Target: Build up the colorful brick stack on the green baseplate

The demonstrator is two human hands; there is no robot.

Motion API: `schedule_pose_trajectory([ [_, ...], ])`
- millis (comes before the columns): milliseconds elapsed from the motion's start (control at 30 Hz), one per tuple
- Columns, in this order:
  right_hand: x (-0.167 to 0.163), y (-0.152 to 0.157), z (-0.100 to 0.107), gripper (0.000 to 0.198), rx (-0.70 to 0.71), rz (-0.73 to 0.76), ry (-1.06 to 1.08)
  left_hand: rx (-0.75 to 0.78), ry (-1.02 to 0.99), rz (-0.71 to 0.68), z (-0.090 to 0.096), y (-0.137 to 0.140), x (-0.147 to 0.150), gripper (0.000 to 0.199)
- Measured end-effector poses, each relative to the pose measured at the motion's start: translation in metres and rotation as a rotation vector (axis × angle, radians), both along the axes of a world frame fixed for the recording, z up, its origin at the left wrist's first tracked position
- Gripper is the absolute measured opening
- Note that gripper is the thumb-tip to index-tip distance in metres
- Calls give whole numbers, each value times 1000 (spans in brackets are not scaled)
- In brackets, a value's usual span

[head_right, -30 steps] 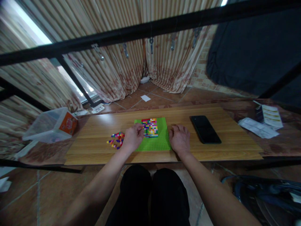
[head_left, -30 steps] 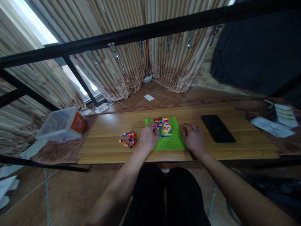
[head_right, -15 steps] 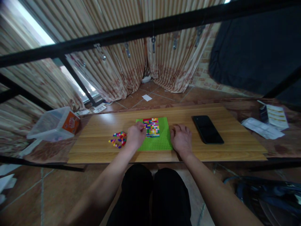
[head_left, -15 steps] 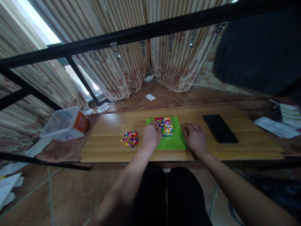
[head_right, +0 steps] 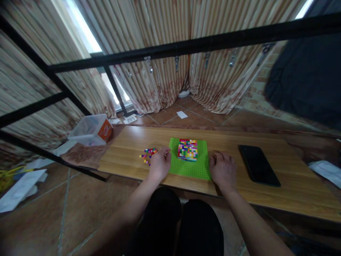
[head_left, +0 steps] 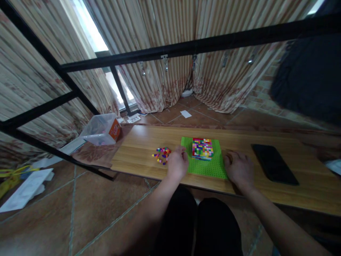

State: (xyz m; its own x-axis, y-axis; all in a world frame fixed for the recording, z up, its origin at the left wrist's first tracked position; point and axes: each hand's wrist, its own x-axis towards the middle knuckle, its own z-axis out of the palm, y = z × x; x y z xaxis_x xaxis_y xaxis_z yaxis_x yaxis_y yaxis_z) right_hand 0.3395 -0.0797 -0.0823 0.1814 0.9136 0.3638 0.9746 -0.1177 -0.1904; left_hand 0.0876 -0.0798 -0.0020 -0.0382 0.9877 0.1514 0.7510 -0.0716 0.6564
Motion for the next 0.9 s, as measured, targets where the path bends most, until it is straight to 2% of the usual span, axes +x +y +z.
schedule_pose_trajectory([
  [167, 1, 0, -3, 36, -10, -24, -12, -53, 132, 129, -15, -7, -67, 27],
  [267, 2, 0, -4, 36, 10, -23, -16, -83, 271, 126, -14, 3, -85, 29],
  [467, 1, 0, -4, 36, 3, -15, -32, -113, 367, 71, -10, 21, -75, 24],
  [633, 0, -1, -1, 37, 2, -36, -30, -156, 396, 84, -12, 31, -70, 23],
  [900, -2, -1, 1, 37, -21, -40, -5, -161, 287, 83, -10, 36, -74, 13],
])
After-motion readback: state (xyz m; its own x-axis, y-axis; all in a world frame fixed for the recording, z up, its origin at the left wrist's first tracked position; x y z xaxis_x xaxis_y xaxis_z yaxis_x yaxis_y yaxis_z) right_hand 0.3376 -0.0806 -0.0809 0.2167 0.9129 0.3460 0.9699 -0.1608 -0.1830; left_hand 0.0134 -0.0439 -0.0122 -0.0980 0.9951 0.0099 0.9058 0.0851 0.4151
